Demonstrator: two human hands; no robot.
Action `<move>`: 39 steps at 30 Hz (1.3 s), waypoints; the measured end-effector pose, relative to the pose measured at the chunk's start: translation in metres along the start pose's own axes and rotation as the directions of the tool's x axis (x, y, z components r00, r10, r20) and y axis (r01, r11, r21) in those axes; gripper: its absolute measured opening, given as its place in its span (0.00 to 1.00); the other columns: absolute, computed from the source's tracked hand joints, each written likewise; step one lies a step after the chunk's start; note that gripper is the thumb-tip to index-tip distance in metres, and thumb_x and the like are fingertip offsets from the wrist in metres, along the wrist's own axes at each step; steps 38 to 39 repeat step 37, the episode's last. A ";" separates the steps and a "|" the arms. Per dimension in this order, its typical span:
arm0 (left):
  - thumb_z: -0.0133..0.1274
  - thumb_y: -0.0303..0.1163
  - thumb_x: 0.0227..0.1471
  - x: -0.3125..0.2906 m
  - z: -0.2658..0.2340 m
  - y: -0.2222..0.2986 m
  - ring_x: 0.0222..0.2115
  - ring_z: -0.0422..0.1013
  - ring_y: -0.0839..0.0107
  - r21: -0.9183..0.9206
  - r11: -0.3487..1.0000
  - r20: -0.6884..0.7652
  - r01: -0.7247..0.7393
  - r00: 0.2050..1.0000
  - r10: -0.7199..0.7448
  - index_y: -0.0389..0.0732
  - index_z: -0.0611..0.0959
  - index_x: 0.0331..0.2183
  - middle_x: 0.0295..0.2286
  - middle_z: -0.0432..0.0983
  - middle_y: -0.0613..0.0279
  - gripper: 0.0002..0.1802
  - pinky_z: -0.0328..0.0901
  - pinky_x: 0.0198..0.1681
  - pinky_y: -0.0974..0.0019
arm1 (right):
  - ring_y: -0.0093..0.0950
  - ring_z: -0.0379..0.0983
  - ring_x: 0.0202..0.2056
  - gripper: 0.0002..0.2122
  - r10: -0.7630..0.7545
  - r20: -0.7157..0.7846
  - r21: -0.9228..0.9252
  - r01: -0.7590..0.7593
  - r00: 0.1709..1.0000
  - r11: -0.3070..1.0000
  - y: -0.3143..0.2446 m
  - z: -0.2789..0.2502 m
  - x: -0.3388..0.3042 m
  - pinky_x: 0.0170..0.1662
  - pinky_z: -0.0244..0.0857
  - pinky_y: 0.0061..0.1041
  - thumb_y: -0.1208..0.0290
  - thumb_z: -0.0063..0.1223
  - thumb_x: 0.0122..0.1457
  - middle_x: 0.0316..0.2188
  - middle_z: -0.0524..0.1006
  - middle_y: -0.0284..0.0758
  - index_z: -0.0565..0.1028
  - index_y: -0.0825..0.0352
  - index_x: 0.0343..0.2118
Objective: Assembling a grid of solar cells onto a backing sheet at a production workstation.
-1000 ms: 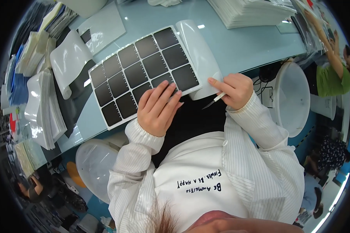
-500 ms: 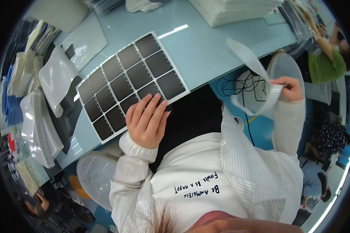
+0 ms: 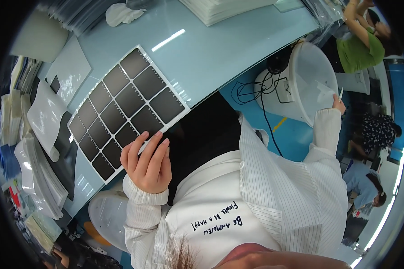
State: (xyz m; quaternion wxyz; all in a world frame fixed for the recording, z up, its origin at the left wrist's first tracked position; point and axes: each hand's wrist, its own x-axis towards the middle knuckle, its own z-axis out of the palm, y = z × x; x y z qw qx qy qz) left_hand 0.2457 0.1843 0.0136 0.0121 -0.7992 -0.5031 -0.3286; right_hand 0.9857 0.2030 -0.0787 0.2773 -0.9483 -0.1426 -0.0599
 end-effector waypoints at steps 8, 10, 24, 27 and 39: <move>0.61 0.25 0.44 -0.007 -0.013 -0.006 0.43 0.75 0.61 0.056 0.995 -0.029 0.080 0.996 -0.079 0.42 0.87 0.31 0.36 0.83 0.64 0.08 0.60 0.50 0.60 | 0.19 0.68 0.25 0.15 -0.264 -0.238 0.734 0.351 0.935 0.582 -0.161 -0.001 -0.149 0.31 0.63 0.20 0.59 0.62 0.58 0.26 0.77 0.29 0.80 0.69 0.33; 0.61 0.25 0.44 -0.008 -0.020 -0.007 0.43 0.75 0.62 0.077 0.991 -0.040 0.114 0.993 -0.111 0.42 0.87 0.31 0.36 0.83 0.64 0.07 0.60 0.50 0.60 | 0.15 0.61 0.24 0.13 -0.373 -0.115 0.782 0.315 0.921 0.537 -0.210 -0.034 -0.215 0.28 0.55 0.17 0.60 0.58 0.61 0.23 0.71 0.24 0.79 0.68 0.34; 0.52 0.28 0.59 -0.070 -0.112 -0.085 0.57 0.63 0.63 -0.603 0.332 0.188 0.726 0.533 -0.825 0.37 0.68 0.59 0.60 0.62 0.53 0.28 0.60 0.59 0.61 | 0.21 0.66 0.31 0.15 -0.936 0.317 0.745 0.650 -0.153 0.146 -0.360 -0.003 -0.410 0.35 0.61 0.19 0.77 0.53 0.59 0.33 0.73 0.31 0.73 0.69 0.49; 0.51 0.30 0.60 -0.073 -0.125 -0.103 0.59 0.61 0.59 -0.784 0.021 0.334 0.620 0.451 -0.828 0.37 0.62 0.62 0.61 0.59 0.50 0.31 0.58 0.61 0.61 | 0.27 0.71 0.38 0.20 -0.975 0.036 0.576 0.802 -0.219 -0.159 -0.371 0.001 -0.419 0.41 0.64 0.22 0.80 0.54 0.56 0.43 0.73 0.37 0.70 0.67 0.53; 0.49 0.36 0.62 -0.060 -0.150 -0.142 0.64 0.52 0.53 -0.674 -0.368 0.712 0.640 0.432 -0.554 0.40 0.52 0.66 0.64 0.51 0.49 0.37 0.51 0.66 0.54 | 0.39 0.67 0.56 0.29 -0.399 0.679 0.418 -0.124 -0.616 0.900 -0.359 -0.054 -0.416 0.52 0.65 0.32 0.71 0.53 0.62 0.62 0.64 0.40 0.58 0.58 0.66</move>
